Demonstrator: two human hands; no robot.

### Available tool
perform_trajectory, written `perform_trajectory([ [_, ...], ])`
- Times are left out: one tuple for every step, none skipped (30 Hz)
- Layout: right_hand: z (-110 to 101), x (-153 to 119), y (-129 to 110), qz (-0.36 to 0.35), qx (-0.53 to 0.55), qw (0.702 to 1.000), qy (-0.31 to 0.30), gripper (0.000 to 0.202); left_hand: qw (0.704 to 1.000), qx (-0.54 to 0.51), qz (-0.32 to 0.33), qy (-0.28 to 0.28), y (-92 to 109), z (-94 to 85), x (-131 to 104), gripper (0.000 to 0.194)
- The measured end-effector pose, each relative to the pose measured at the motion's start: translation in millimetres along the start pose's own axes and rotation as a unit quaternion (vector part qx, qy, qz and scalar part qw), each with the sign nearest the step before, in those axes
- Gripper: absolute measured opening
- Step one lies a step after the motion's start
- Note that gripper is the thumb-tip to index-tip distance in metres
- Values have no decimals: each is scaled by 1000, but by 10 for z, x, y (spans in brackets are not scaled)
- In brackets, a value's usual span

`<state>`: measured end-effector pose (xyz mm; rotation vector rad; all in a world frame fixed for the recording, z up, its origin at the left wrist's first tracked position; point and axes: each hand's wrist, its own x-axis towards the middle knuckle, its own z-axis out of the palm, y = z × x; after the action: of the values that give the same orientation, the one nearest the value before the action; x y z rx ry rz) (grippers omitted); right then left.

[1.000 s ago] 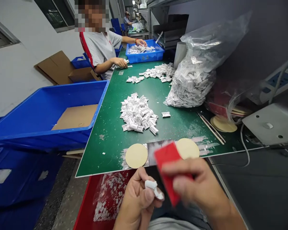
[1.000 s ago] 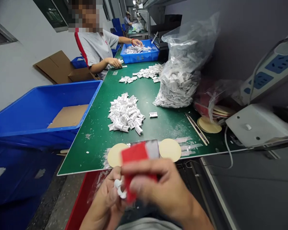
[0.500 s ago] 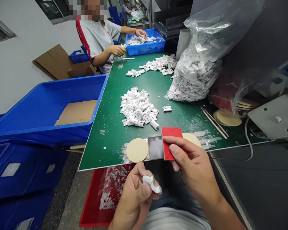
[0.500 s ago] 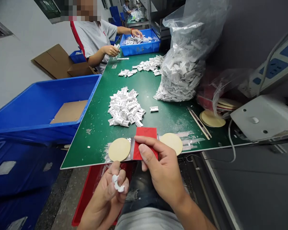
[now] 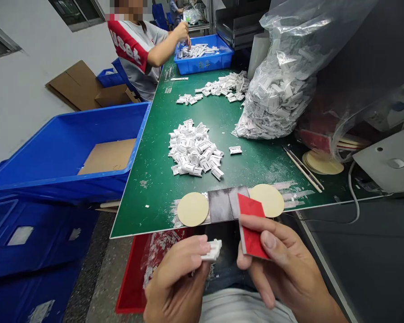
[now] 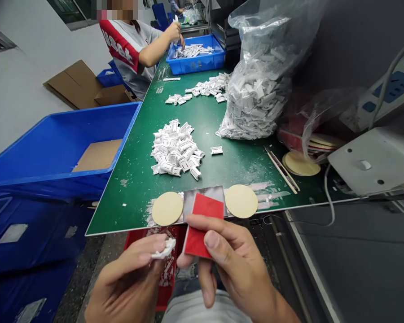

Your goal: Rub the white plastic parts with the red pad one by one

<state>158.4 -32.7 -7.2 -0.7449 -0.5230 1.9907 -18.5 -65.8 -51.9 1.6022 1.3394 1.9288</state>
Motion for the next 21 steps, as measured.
perform_trajectory([
  [-8,-9,-12,14,-10,1000,-15,26,1000,7,6,-2,1,-4,-10,34],
  [-17,-17,-25,32,-43,997,-52,29,1000,13,0,-9,3,-2,-18,32],
  [-26,-26,-37,52,-91,989,-101,31,1000,19,-10,-10,7,7,-22,29],
  [-36,-35,-48,69,-142,975,-154,33,1000,24,-17,-5,13,23,-22,27],
  [-46,-41,-56,79,-188,959,-198,35,999,25,-20,8,21,45,-19,28],
  [-58,-43,-61,81,-218,945,-228,37,999,23,-21,29,32,71,-13,30],
  [-69,-38,-62,79,-230,940,-240,40,998,16,-26,50,44,96,-7,32],
  [-82,-25,-61,81,-228,940,-239,43,998,8,-32,59,57,116,-1,35],
  [-94,-2,-58,72,-228,946,-220,44,998,3,-39,52,68,129,2,37],
  [-104,29,-56,46,-235,955,-177,41,998,1,-47,35,76,134,3,37],
  [-111,64,-55,-6,-243,965,-99,35,998,1,-54,23,81,132,3,36],
  [-113,100,-55,-74,-247,966,0,30,998,2,-60,18,82,125,1,35],
  [-109,131,-56,-138,-245,955,92,26,998,0,-60,19,81,117,0,34],
  [-97,155,-57,-177,-239,944,142,24,998,-5,-62,26,78,110,-1,33],
  [-77,171,-55,-179,-237,945,136,23,997,-15,-65,32,74,106,0,32],
  [-51,180,-51,-154,-247,953,89,23,997,-25,-64,34,70,106,0,30],
  [-22,186,-44,-133,-269,953,46,23,997,-32,-62,33,66,110,1,29],
  [9,192,-36,-135,-298,944,43,23,997,-35,-62,29,64,117,1,28],
  [37,198,-28,-164,-327,927,79,23,997,-35,-62,30,62,125,0,28],
  [61,208,-23,-204,-351,905,125,23,997,-31,-59,32,62,132,0,28],
  [79,219,-21,-235,-370,887,145,24,998,-27,-55,33,64,137,-1,27],
])
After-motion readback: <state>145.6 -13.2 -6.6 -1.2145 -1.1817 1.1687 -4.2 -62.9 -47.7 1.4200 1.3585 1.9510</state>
